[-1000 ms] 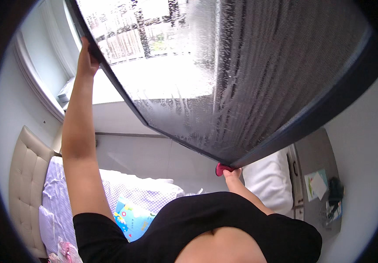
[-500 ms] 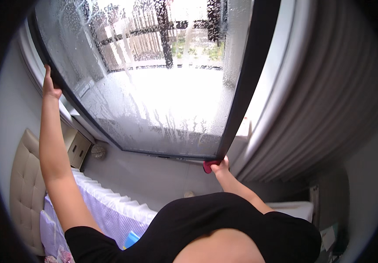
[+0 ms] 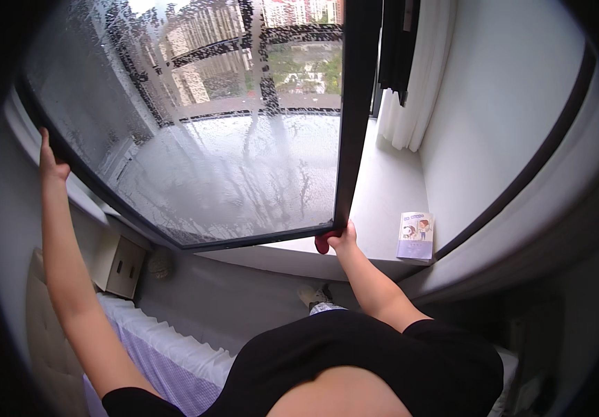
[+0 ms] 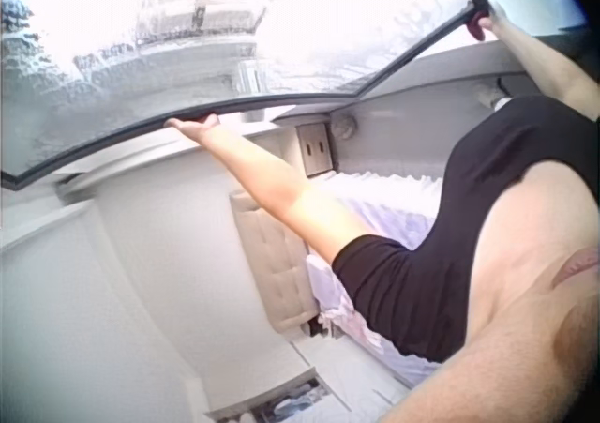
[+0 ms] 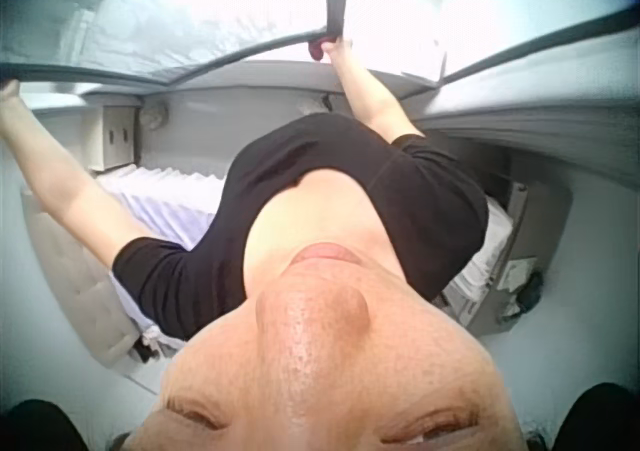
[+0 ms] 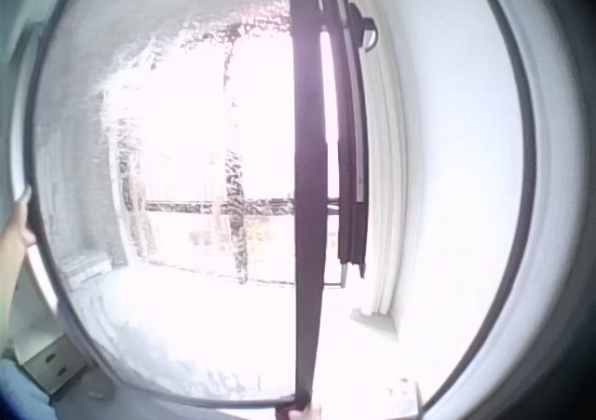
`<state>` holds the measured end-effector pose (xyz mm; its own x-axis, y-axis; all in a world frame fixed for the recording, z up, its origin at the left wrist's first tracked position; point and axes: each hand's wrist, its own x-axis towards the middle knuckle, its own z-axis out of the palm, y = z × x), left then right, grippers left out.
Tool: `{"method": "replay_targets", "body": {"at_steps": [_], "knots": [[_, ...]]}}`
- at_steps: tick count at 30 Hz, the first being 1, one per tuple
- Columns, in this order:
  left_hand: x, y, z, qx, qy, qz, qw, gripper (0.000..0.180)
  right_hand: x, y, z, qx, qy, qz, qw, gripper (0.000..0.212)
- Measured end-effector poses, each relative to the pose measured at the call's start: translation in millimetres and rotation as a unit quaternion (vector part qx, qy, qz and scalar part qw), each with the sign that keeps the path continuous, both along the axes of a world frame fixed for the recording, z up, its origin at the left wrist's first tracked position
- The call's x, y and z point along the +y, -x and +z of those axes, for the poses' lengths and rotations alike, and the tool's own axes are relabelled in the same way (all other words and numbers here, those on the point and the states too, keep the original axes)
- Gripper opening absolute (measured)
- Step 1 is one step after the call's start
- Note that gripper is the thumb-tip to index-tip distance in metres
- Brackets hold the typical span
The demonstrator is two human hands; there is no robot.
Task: The person wipes the frame of a mesh window screen with a cloth and then installs the screen into a window frame in a bedroom.
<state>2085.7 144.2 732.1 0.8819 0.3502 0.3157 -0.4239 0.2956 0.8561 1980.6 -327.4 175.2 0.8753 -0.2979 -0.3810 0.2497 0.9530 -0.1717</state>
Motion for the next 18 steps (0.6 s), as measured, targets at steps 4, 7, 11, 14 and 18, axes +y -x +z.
{"method": "replay_targets", "body": {"at_steps": [4, 7, 11, 14, 18], "knots": [[-12.0, -59.7, -2.2, 0.020, -0.004, 0.018, 1.000, 0.075, -18.2, -73.8, 4.6, 0.022, 0.008, -0.002, 1.000, 0.037], [-40.9, -100.2, -9.3, 0.031, 0.005, 0.042, 0.999, 0.075, -27.6, -125.3, 9.0, 0.040, 0.008, -0.004, 0.999, 0.037], [-63.6, -171.0, -10.3, 0.021, -0.007, 0.043, 0.999, 0.066, -57.7, -207.8, -1.1, 0.024, 0.006, -0.009, 1.000, 0.037], [-50.2, -219.7, -11.7, 0.020, -0.041, 0.034, 0.998, 0.061, -64.6, -258.8, -7.7, 0.015, 0.004, -0.009, 1.000, 0.034], [-78.2, -268.1, -22.1, 0.028, -0.079, -0.050, 0.995, 0.058, -92.4, -313.9, -18.7, 0.054, 0.006, -0.047, 0.997, 0.036]]}}
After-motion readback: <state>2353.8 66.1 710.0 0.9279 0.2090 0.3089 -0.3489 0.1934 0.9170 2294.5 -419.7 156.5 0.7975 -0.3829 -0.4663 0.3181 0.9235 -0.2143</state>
